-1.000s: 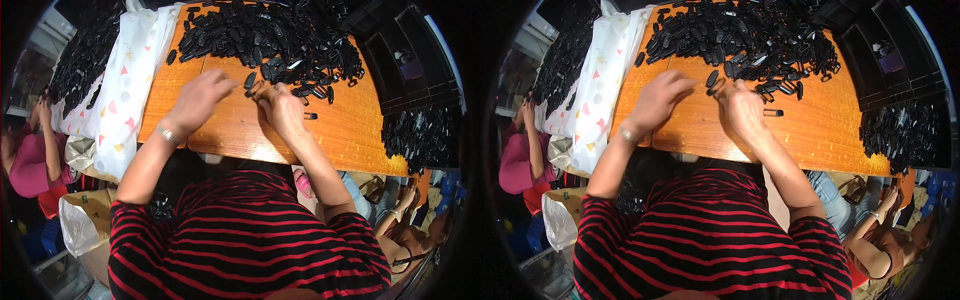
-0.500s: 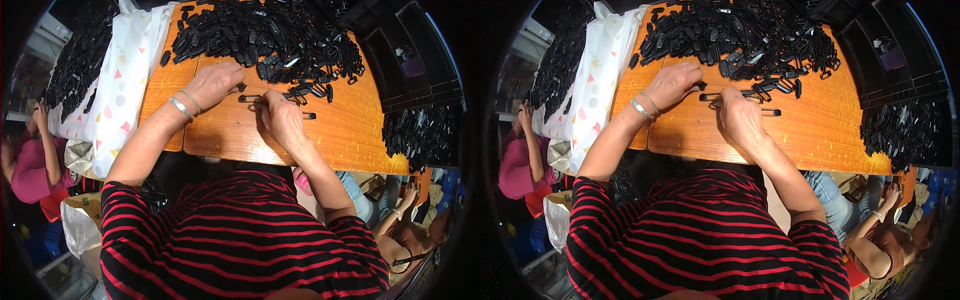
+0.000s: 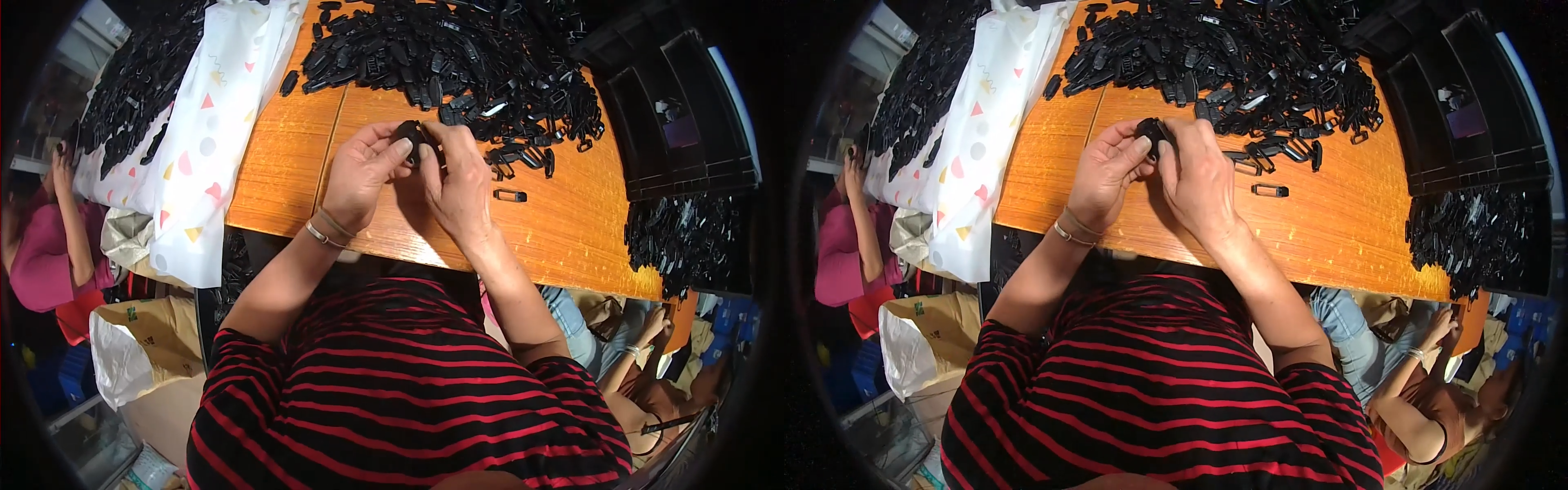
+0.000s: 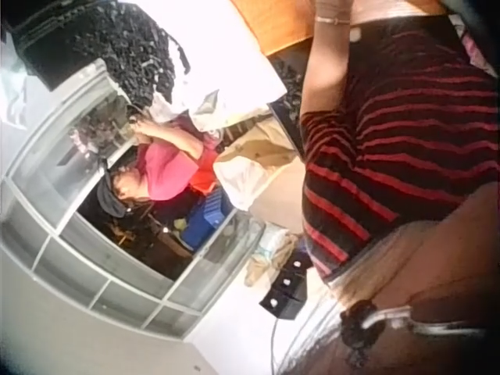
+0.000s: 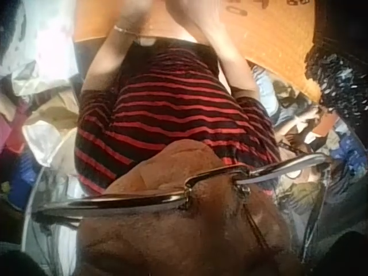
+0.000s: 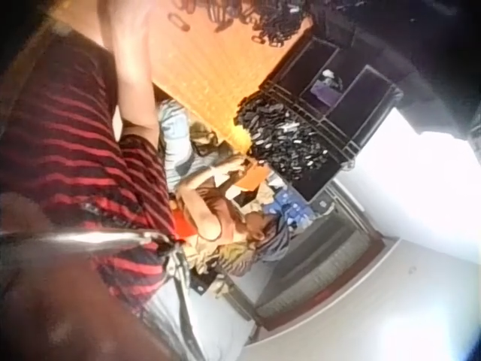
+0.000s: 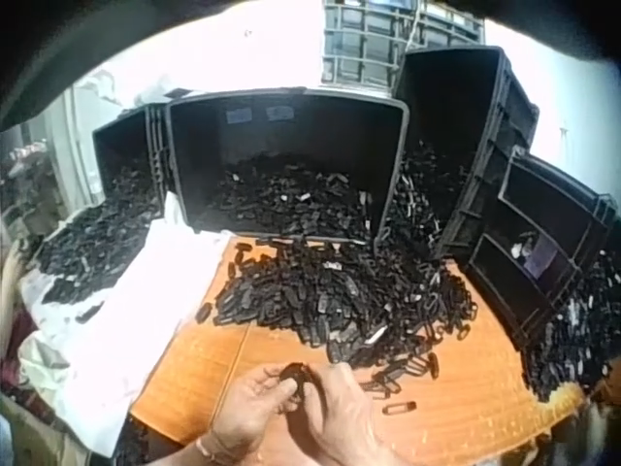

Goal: Sorting and inspecting small black hardware components on a wooden workbench in a manufacturing environment.

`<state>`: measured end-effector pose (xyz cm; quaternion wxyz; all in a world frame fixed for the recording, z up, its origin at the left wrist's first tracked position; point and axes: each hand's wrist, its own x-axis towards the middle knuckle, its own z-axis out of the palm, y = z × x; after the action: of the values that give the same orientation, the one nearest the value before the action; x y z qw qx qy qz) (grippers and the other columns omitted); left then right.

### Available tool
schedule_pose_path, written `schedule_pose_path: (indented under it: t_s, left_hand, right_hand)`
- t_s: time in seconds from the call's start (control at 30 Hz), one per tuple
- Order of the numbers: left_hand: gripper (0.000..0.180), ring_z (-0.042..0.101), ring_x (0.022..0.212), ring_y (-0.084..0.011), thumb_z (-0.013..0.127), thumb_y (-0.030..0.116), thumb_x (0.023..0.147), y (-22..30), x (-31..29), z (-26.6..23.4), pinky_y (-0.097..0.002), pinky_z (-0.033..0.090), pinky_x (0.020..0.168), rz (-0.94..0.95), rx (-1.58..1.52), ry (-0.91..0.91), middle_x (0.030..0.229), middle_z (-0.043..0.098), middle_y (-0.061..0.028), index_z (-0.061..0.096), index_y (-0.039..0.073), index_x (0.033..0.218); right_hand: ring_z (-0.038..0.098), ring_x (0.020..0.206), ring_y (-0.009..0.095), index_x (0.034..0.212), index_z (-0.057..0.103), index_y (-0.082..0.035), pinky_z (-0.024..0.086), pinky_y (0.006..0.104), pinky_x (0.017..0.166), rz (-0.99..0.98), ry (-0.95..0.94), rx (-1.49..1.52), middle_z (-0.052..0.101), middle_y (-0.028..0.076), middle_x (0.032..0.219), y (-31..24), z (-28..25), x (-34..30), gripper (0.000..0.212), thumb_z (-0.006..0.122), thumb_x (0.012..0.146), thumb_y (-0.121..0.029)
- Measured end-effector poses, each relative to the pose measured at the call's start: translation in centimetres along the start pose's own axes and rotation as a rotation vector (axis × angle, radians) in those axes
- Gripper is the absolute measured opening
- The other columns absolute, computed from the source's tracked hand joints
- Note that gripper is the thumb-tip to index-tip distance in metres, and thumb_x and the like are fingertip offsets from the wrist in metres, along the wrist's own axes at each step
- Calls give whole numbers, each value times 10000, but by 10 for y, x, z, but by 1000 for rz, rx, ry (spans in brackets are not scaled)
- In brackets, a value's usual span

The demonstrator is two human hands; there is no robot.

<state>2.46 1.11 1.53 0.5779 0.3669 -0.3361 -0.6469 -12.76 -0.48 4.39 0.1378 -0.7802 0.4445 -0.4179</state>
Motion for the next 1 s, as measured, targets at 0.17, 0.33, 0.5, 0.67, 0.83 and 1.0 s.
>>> schedule_pose_path:
  t_s: [0.17, 0.33, 0.5, 0.67, 0.83, 1.0]
  left_hand:
    - [271, 631, 812, -73, 639, 127, 943, 2, -7, 1, -192, 494, 717, 27, -93, 58, 997, 678, -22, 594, 25, 1190]
    - [298, 621, 789, -64, 626, 129, 951, 0, -7, -7, -187, 491, 706, -27, -54, -24, 978, 678, -19, 600, 16, 1225]
    - [283, 599, 768, -49, 624, 121, 950, 2, -8, -13, -170, 455, 656, 1, -12, -78, 963, 672, -9, 606, 8, 1209]
    - [279, 578, 738, -37, 620, 109, 950, 4, -10, -10, -157, 421, 618, 36, 52, -49, 934, 669, -1, 604, 1, 1207]
    - [262, 490, 673, -25, 616, 68, 941, 4, -12, -6, -164, 406, 600, 91, 126, -5, 882, 640, 22, 623, 0, 1193]
    - [282, 487, 674, -25, 615, 67, 942, 3, -14, -7, -165, 406, 605, 104, 149, 8, 879, 635, 27, 614, -5, 1214]
  right_hand:
    - [628, 777, 187, 1209, 609, -19, 514, 283, 652, -85, 10, 201, 623, 101, 919, 6, 3, -6, 324, 647, 888, -30]
    - [615, 717, 124, 1174, 634, -14, 507, 242, 618, 93, 4, 284, 627, 77, 927, -1, 5, -10, 316, 691, 864, -34]
    - [611, 710, 86, 1134, 631, 4, 510, 222, 621, 181, -39, 318, 614, 48, 910, -2, 2, -12, 305, 715, 842, -17]
    - [640, 724, 91, 1062, 620, 15, 510, 214, 601, 186, 12, 333, 620, 58, 902, -7, -1, -9, 218, 693, 860, -21]
    - [640, 695, 101, 1036, 624, 18, 508, 222, 580, 137, -37, 277, 620, 71, 894, -3, 2, -10, 199, 696, 855, -19]
    - [628, 676, 94, 1007, 633, 16, 503, 229, 574, 89, -61, 272, 621, 65, 887, -1, 2, -10, 178, 705, 850, -27]
